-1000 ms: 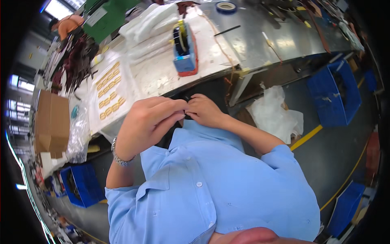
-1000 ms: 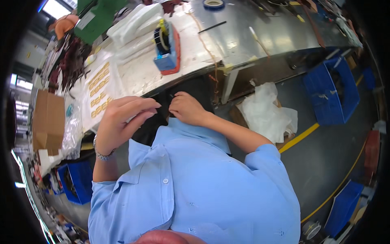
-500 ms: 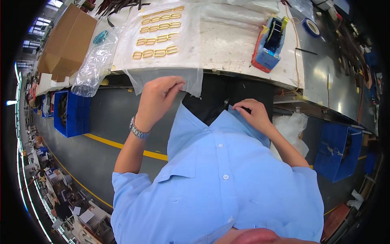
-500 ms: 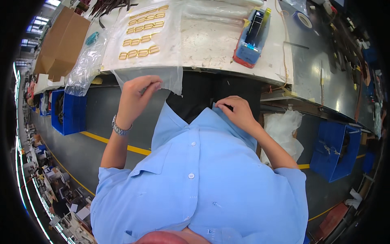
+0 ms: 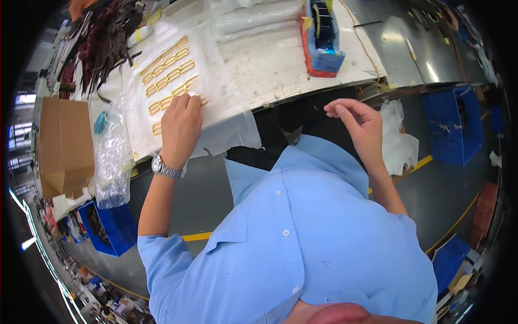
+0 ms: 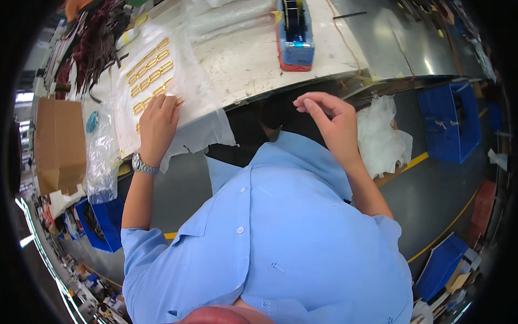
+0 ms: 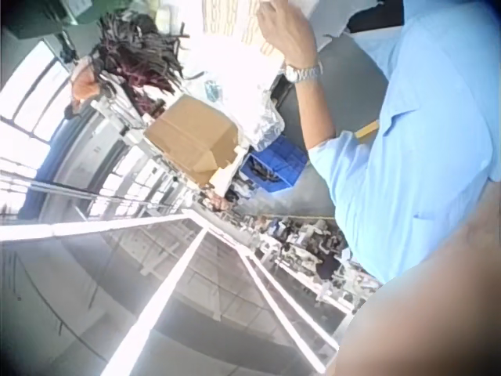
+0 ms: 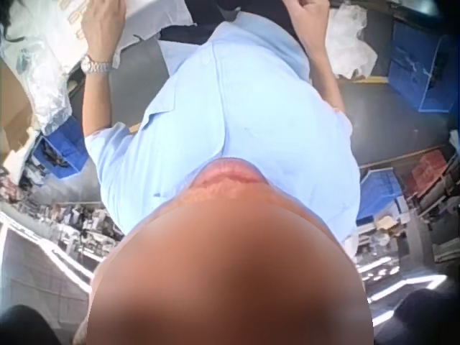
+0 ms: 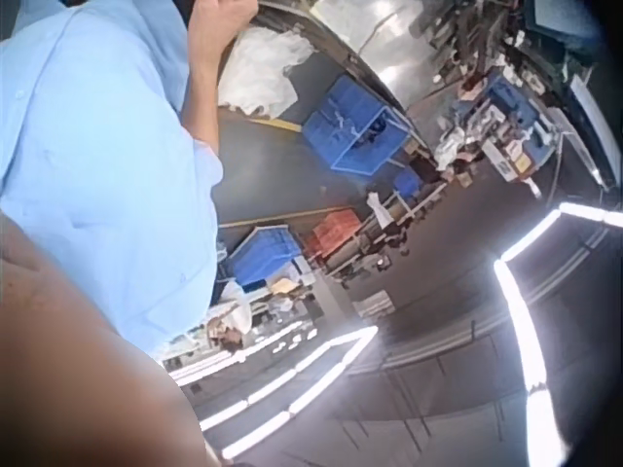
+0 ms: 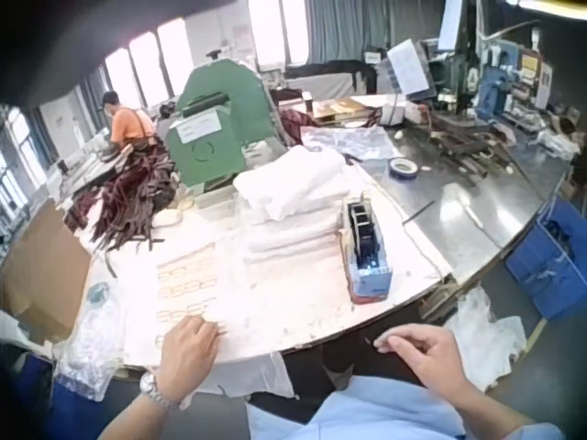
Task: Applying blue protective tape to small gold buckles at a workbench.
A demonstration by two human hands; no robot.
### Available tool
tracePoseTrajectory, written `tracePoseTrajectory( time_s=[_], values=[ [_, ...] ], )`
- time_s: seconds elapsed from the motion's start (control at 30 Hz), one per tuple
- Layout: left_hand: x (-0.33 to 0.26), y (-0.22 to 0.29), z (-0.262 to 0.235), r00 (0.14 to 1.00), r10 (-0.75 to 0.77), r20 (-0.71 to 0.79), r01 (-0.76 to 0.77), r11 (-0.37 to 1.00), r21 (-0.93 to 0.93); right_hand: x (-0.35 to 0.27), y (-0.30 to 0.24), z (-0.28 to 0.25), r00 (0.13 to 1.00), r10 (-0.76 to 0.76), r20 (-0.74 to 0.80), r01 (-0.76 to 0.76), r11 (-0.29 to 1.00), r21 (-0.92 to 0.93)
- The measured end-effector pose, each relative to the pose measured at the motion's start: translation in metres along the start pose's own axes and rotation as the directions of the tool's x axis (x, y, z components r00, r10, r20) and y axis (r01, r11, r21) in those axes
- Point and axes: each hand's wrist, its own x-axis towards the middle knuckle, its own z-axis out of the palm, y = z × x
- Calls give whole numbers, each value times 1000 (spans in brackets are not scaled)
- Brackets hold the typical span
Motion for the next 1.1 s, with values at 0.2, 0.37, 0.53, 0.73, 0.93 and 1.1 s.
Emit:
tracePoseTrajectory(
  time_s=[0.2,0.37,0.53,0.73,0.93,1.1],
  values=[
    [17,1,6,1000,31,1,-31,997,69,70,-32,-60,962,-223,-155,186,958,-220],
    [21,-1,6,992,9,124,-27,989,145,109,-17,-60,994,-100,34,105,969,-222],
    [30,-3,-14,988,-73,137,62,995,81,121,-8,-53,988,88,129,-66,984,-166],
    [41,-24,-56,866,-445,228,485,636,-600,136,-6,-44,973,88,214,-66,992,-107],
    [114,93,-52,982,-104,156,175,199,-964,135,7,-31,992,-30,122,37,998,-59],
    [189,134,-10,989,90,113,99,145,-984,129,1,-21,995,-7,101,10,1000,-25]
  ],
)
